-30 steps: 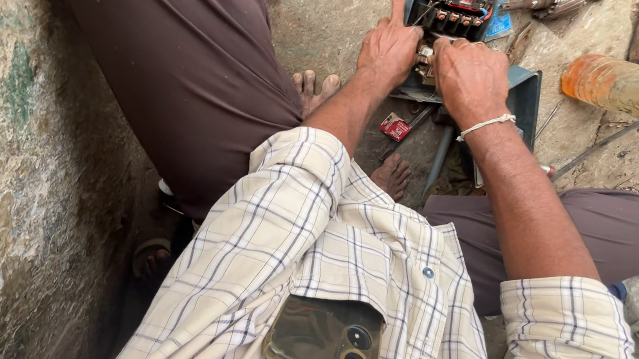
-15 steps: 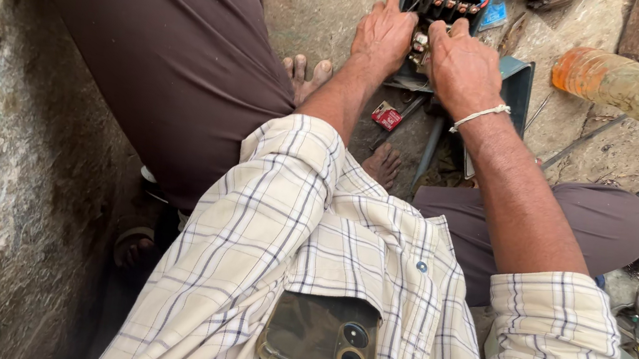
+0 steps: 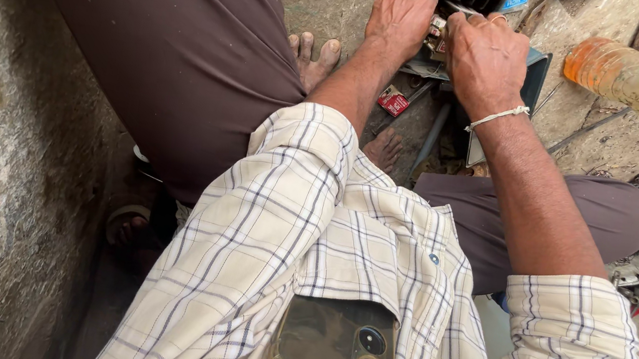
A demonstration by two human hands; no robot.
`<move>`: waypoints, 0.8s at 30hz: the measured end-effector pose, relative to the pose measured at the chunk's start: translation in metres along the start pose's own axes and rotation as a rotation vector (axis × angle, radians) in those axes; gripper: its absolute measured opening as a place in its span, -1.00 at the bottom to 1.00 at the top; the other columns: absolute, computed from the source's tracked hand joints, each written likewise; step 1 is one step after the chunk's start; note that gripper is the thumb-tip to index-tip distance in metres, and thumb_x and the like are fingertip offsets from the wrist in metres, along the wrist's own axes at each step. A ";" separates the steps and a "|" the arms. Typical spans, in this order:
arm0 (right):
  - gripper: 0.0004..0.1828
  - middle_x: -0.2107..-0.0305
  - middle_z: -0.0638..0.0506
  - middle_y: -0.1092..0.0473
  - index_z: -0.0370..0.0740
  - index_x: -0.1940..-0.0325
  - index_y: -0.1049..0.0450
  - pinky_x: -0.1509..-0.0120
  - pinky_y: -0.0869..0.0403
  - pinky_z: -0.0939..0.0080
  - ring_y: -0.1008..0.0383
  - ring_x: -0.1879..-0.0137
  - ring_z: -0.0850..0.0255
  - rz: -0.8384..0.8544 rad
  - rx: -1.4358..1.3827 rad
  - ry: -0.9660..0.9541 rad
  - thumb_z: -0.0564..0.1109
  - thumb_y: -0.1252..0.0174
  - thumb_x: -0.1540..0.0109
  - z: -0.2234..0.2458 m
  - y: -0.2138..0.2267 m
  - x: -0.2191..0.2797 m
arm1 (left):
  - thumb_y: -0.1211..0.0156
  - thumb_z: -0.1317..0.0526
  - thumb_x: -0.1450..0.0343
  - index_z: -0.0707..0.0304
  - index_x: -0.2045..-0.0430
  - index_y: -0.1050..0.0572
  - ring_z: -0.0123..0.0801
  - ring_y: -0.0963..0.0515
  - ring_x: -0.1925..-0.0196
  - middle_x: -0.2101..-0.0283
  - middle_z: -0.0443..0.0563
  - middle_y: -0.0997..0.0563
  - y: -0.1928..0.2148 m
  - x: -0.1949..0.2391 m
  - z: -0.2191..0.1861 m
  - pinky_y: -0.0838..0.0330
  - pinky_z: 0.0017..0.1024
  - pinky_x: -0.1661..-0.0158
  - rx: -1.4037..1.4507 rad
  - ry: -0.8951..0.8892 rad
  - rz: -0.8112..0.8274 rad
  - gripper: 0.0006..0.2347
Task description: The person sits on the ground and uses a screwdriver to tighten screws on components inside an open electrical box. They manipulate wires and adjust internal parts while working on the device.
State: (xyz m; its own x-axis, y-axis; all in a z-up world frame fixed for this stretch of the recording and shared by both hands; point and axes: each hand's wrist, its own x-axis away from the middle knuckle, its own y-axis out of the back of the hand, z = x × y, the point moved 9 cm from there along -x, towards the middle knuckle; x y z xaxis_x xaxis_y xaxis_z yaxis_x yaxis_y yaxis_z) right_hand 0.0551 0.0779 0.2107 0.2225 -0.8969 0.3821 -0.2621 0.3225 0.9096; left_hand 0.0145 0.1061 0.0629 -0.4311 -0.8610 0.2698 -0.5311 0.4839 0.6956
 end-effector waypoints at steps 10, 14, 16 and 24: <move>-0.85 0.27 -0.06 -0.47 -0.13 0.15 -0.42 0.29 -0.48 0.03 -0.56 0.16 0.05 -0.052 0.022 0.051 -0.06 -0.21 -0.43 0.002 0.002 0.000 | -0.25 0.41 -0.29 0.31 0.37 -0.59 -0.06 -0.66 0.10 0.22 0.19 -0.66 -0.019 -0.006 0.005 -0.58 -0.13 0.14 0.009 -0.018 -0.035 -0.89; -0.70 0.32 -0.10 -0.47 -0.22 0.02 -0.44 0.30 -0.45 -0.07 -0.54 0.23 -0.03 0.127 -0.059 -0.083 0.07 -0.21 -0.52 -0.008 -0.015 -0.002 | -0.26 0.39 -0.24 0.29 0.43 -0.59 -0.12 -0.67 0.16 0.26 0.16 -0.65 -0.016 -0.005 0.004 -0.58 -0.18 0.22 -0.025 -0.036 -0.119 -0.89; -0.74 0.28 -0.14 -0.47 -0.23 0.01 -0.46 0.31 -0.47 -0.01 -0.55 0.24 0.00 0.053 -0.051 -0.008 0.00 -0.23 -0.36 -0.004 -0.006 0.000 | -0.24 0.40 -0.29 0.28 0.37 -0.57 -0.15 -0.67 0.18 0.29 0.14 -0.65 -0.022 -0.004 0.003 -0.57 -0.19 0.18 -0.017 -0.046 -0.097 -0.89; -0.75 0.26 -0.09 -0.47 -0.20 0.00 -0.44 0.18 -0.46 -0.08 -0.56 0.16 -0.04 0.124 -0.133 -0.052 0.02 -0.21 -0.55 -0.005 -0.014 0.002 | -0.23 0.41 -0.28 0.25 0.28 -0.55 -0.14 -0.67 0.20 0.32 0.11 -0.65 -0.019 0.000 0.003 -0.56 -0.14 0.15 -0.033 -0.107 -0.154 -0.82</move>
State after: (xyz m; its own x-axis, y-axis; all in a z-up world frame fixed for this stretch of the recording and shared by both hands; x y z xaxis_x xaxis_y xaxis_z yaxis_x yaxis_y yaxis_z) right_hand 0.0639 0.0732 0.1998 0.1461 -0.8611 0.4869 -0.1570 0.4658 0.8709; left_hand 0.0223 0.0975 0.0477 -0.4226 -0.9022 0.0867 -0.5733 0.3402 0.7454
